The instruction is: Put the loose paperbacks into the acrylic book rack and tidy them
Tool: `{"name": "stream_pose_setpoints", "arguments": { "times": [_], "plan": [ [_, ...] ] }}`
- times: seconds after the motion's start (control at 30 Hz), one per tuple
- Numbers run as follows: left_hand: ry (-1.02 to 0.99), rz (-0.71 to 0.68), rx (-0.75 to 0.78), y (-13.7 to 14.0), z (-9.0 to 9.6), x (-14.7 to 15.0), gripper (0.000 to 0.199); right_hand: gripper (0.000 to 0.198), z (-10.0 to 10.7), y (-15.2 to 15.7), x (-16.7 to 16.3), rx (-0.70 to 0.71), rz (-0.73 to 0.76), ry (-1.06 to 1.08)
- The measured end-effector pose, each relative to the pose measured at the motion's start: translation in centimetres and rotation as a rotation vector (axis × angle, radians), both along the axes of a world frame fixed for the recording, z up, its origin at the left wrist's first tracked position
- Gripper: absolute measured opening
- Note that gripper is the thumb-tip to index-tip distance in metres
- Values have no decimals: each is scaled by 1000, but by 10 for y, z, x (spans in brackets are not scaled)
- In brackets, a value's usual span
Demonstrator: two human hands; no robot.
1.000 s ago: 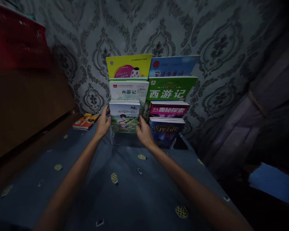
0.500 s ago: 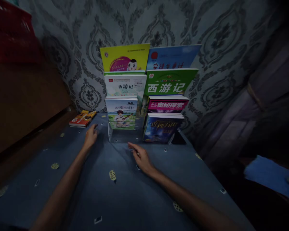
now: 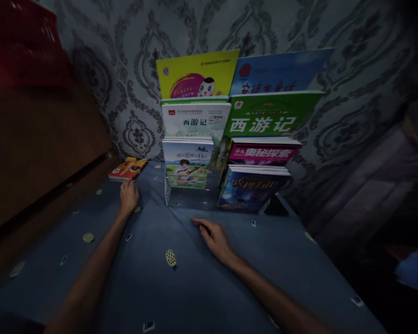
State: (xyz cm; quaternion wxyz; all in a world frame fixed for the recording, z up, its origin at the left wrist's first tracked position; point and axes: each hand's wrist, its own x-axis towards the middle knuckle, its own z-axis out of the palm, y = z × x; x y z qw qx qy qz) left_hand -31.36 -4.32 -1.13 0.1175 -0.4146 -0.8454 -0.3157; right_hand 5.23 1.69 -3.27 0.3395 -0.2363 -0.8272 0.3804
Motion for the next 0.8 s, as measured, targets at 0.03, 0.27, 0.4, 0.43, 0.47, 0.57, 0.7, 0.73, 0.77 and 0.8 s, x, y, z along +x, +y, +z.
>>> {"name": "stream_pose_setpoints", "arguments": {
  "times": [0.03,0.27,0.4,0.43,0.47,0.57,0.7,0.73,0.77,0.8],
  "plan": [
    [12,21,-15,2,3,-5,47,35,1,0,0,2,-2,-4],
    [92,161,-303,26,28,-40,55,35,2,-1,1,-4,-12,-52],
    [101,175,-403,36,30,-52,51,36,5,0,2,2,-2,-63],
    [105,177,-427,37,30,-55,49,36,6,0,2,3,-3,-64],
    [111,177,-452,38,31,-57,48,36,7,0,2,2,-4,-66],
    [140,164,-529,39,34,-63,45,36,6,1,2,-4,1,-66],
    [178,118,-627,40,41,-71,42,35,5,1,2,-13,0,-59],
    [189,107,-646,40,42,-71,41,35,5,1,2,-17,1,-62],
    [203,96,-661,40,43,-71,41,35,6,1,2,-22,5,-67],
    [219,85,-675,39,44,-71,41,35,7,1,2,-26,11,-71]
  ]
}}
